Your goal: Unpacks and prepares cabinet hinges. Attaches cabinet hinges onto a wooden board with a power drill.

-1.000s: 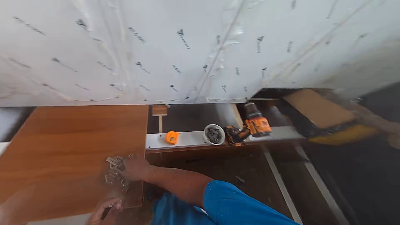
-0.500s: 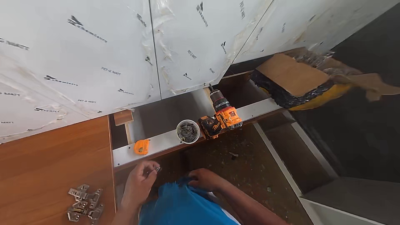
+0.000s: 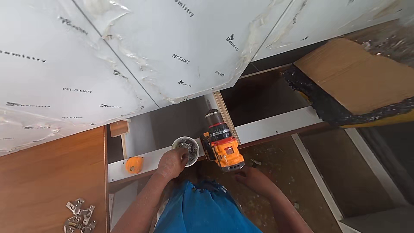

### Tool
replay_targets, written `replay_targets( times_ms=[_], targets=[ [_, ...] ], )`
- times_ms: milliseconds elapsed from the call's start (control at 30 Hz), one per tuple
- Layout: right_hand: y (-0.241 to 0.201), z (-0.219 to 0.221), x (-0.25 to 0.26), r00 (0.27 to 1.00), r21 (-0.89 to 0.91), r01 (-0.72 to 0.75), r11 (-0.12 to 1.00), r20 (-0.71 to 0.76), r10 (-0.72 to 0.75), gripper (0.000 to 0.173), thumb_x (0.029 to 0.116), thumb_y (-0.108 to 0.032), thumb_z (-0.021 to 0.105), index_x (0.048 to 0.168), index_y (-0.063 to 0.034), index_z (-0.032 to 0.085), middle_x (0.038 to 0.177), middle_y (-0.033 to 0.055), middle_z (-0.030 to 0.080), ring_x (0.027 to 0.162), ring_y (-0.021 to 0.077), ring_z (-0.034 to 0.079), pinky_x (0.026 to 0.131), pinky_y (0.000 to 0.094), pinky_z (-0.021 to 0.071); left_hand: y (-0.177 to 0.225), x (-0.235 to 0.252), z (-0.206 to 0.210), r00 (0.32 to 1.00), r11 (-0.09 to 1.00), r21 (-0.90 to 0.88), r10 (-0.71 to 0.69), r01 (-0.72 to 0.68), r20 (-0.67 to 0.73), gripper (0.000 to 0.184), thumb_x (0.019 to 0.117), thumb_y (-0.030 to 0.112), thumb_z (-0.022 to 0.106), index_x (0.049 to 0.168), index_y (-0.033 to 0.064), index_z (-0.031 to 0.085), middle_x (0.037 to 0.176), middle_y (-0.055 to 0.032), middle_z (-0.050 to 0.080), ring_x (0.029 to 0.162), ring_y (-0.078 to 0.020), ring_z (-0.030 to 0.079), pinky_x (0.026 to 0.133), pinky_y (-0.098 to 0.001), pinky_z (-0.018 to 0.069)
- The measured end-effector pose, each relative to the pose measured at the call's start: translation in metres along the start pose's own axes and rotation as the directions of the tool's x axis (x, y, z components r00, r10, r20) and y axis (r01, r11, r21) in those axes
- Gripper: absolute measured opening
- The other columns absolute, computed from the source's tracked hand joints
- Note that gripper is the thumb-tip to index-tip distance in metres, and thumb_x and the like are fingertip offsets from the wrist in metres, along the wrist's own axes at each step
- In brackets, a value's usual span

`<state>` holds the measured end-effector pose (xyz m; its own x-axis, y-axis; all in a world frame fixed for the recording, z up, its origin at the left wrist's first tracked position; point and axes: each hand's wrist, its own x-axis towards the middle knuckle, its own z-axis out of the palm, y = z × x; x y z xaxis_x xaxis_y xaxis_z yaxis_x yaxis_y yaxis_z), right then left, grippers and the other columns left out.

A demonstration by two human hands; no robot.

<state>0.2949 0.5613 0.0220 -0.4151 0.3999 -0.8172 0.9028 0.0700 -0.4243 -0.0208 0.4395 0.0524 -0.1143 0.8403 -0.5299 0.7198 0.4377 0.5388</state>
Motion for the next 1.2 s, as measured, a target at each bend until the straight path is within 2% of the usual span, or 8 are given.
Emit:
replay_targets(
  times_ms=[167, 300, 400, 500, 733, 900, 1033, 1200],
  targets=[
    [-0.017, -0.007, -0.009, 0.988, 0.115, 0.068, 0.991, -0.142, -0.052, 0.028, 0.1002, -0.032, 0.067, 0.120, -0.0122, 0.070, 0.094, 0.0067, 0.069, 0.083, 0.0200, 0.065, 0.081, 0.0470, 0.0529, 0.011, 0.016, -0.002, 0.987, 0.985, 0.071, -0.161, 0.161, -0.003, 0.058, 0.0998, 0.029, 0.061, 0.154, 0.0149, 0.046, 0.114, -0.0126, 0.072, 0.105, -0.0308, 0.069, 0.097, -0.0528, 0.0517],
    [-0.030, -0.010, -0.011, 0.958, 0.139, 0.218, 0.966, -0.218, -0.185, 0.029, 0.0987, -0.029, 0.068, 0.121, -0.0114, 0.070, 0.097, 0.0064, 0.071, 0.086, 0.0172, 0.067, 0.082, 0.0444, 0.0549, 0.020, 0.027, 0.000, 0.979, 0.956, 0.227, -0.199, 0.186, 0.036, 0.046, 0.1049, 0.036, 0.053, 0.144, 0.0125, 0.058, 0.131, -0.0152, 0.067, 0.120, -0.0331, 0.065, 0.102, -0.0550, 0.0496],
    [-0.037, -0.017, -0.010, 0.906, 0.137, 0.344, 0.929, -0.309, -0.290, 0.031, 0.0971, -0.025, 0.068, 0.124, -0.0099, 0.070, 0.104, 0.0071, 0.074, 0.093, 0.0162, 0.070, 0.089, 0.0428, 0.0561, 0.020, 0.028, -0.001, 0.981, 0.952, 0.250, -0.190, 0.175, 0.038, 0.038, 0.1063, 0.031, 0.049, 0.133, 0.0078, 0.063, 0.125, -0.0176, 0.069, 0.118, -0.0355, 0.066, 0.099, -0.0564, 0.0504],
    [-0.037, -0.021, -0.002, 0.863, 0.128, 0.407, 0.904, -0.377, -0.335, 0.030, 0.0967, -0.027, 0.066, 0.121, -0.0096, 0.071, 0.100, 0.0045, 0.073, 0.087, 0.0111, 0.069, 0.084, 0.0357, 0.0569, 0.016, 0.014, -0.004, 0.982, 0.966, 0.183, -0.188, 0.184, 0.007, 0.036, 0.1041, 0.029, 0.054, 0.130, 0.0071, 0.066, 0.121, -0.0160, 0.070, 0.114, -0.0331, 0.067, 0.099, -0.0543, 0.0505],
    [-0.047, -0.035, 0.015, 0.853, 0.078, 0.418, 0.905, -0.375, -0.361, 0.033, 0.0989, -0.029, 0.062, 0.122, -0.0062, 0.069, 0.092, 0.0047, 0.071, 0.079, 0.0114, 0.066, 0.078, 0.0353, 0.0553, 0.010, -0.004, 0.001, 0.980, 0.975, 0.099, -0.193, 0.196, -0.040, 0.036, 0.1026, 0.024, 0.056, 0.131, 0.0052, 0.065, 0.123, -0.0154, 0.069, 0.111, -0.0297, 0.068, 0.099, -0.0485, 0.0516],
    [-0.049, -0.036, 0.018, 0.869, 0.073, 0.398, 0.914, -0.348, -0.351, 0.030, 0.0995, -0.026, 0.062, 0.121, -0.0066, 0.069, 0.090, 0.0038, 0.071, 0.078, 0.0106, 0.065, 0.077, 0.0342, 0.0548, 0.016, 0.000, 0.008, 0.995, 0.997, -0.044, -0.074, 0.071, -0.069, 0.033, 0.1002, 0.020, 0.059, 0.127, 0.0018, 0.067, 0.118, -0.0168, 0.070, 0.106, -0.0287, 0.068, 0.099, -0.0450, 0.0521],
    [-0.049, -0.037, 0.021, 0.882, 0.041, 0.384, 0.922, -0.314, -0.353, 0.030, 0.1006, -0.026, 0.063, 0.122, -0.0061, 0.069, 0.092, 0.0060, 0.071, 0.080, 0.0139, 0.066, 0.080, 0.0381, 0.0548, 0.012, 0.000, 0.002, 0.995, 0.994, -0.047, -0.097, 0.095, -0.025, 0.036, 0.1022, 0.033, 0.059, 0.125, 0.0072, 0.070, 0.122, -0.0151, 0.069, 0.112, -0.0303, 0.067, 0.100, -0.0516, 0.0516],
    [-0.048, -0.038, 0.025, 0.869, 0.049, 0.412, 0.910, -0.322, -0.376, 0.032, 0.1012, -0.029, 0.061, 0.122, -0.0062, 0.069, 0.088, 0.0043, 0.069, 0.076, 0.0120, 0.063, 0.076, 0.0355, 0.0539, 0.021, 0.015, -0.013, 0.946, 0.937, 0.131, -0.323, 0.324, -0.032, 0.043, 0.1067, 0.029, 0.048, 0.146, 0.0121, 0.056, 0.122, -0.0193, 0.069, 0.115, -0.0374, 0.066, 0.099, -0.0582, 0.0496]
  ],
)
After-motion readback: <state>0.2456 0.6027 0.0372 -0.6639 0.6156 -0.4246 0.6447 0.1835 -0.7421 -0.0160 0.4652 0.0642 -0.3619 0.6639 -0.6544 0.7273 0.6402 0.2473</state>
